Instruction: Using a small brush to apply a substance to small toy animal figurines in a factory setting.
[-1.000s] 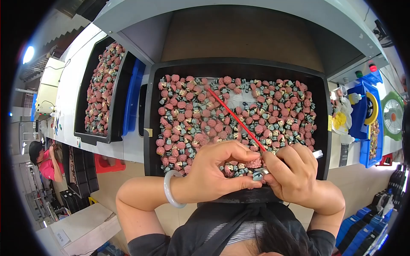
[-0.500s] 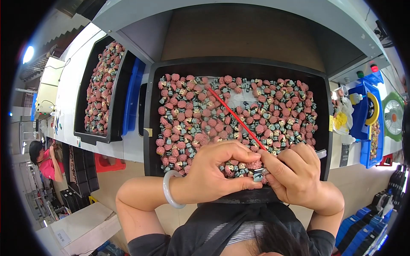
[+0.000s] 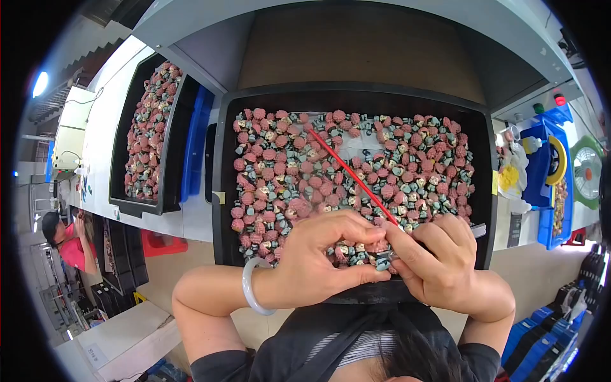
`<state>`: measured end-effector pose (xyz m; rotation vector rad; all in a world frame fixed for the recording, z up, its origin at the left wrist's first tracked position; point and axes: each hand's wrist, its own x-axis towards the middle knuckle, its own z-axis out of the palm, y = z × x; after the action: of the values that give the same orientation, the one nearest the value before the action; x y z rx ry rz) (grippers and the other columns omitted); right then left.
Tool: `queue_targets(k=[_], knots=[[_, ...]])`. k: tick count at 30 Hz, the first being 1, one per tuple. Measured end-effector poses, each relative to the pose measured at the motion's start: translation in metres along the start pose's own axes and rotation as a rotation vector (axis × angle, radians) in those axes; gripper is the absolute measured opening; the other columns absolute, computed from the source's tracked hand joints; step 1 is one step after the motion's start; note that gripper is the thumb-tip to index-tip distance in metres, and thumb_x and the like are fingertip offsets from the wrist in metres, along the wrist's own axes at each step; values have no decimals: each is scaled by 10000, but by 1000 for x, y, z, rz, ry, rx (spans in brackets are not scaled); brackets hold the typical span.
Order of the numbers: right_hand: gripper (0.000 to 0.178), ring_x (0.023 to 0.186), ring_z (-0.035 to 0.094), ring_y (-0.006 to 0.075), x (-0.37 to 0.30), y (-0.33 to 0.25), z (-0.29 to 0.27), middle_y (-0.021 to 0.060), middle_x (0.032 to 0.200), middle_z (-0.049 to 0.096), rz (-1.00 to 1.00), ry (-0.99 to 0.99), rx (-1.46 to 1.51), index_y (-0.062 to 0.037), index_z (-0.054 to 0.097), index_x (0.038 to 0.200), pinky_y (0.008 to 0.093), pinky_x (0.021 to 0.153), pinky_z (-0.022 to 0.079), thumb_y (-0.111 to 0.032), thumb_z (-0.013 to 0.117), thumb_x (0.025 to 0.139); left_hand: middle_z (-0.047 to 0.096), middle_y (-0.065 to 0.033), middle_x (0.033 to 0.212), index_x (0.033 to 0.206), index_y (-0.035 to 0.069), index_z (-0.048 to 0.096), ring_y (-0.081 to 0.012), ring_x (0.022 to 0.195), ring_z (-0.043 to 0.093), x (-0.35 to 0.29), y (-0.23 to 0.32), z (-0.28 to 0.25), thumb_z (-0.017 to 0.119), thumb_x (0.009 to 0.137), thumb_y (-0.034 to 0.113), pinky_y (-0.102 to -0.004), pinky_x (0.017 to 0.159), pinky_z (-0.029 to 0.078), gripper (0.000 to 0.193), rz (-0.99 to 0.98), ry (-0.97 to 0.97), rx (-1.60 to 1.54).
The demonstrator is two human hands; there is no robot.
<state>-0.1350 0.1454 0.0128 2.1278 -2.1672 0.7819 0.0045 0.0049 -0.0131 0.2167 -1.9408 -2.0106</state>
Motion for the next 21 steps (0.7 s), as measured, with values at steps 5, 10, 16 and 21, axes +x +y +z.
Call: queue_targets(k=[5, 10, 16, 21], knots=[[304, 571, 448, 201, 2, 4, -1, 38, 678, 480, -53, -4, 42, -22, 583, 993, 312, 513, 357, -161, 601, 723, 594, -113, 924, 947, -2, 586, -178, 861, 570, 0, 0, 0, 773, 560, -46, -291, 778, 452, 432, -37, -13, -16], [129, 498, 488, 228, -2, 9, 1, 68, 631, 500, -19, 101, 305, -13, 505, 842, 328, 464, 383, -140, 512, 825, 585, -110, 931, 948, -1, 584, -172, 890, 564, 1, 0, 3, 759, 570, -66, -286, 790, 457, 422, -97, 16, -188], [139, 501, 504, 267, -2, 3, 0, 94, 637, 513, 121, -111, 280, -24, 486, 781, 339, 456, 380, -152, 519, 823, 598, -114, 902, 933, -5, 564, -159, 825, 600, 1, -2, 1, 758, 623, 32, -252, 707, 492, 368, 23, -26, -68], [140, 496, 500, 273, -2, 3, 1, 95, 619, 499, 134, -111, 288, -27, 487, 773, 350, 447, 370, -153, 520, 822, 594, -109, 906, 936, -3, 577, -167, 849, 584, 1, -1, 1, 762, 591, -11, -266, 740, 476, 391, -16, -36, -65]])
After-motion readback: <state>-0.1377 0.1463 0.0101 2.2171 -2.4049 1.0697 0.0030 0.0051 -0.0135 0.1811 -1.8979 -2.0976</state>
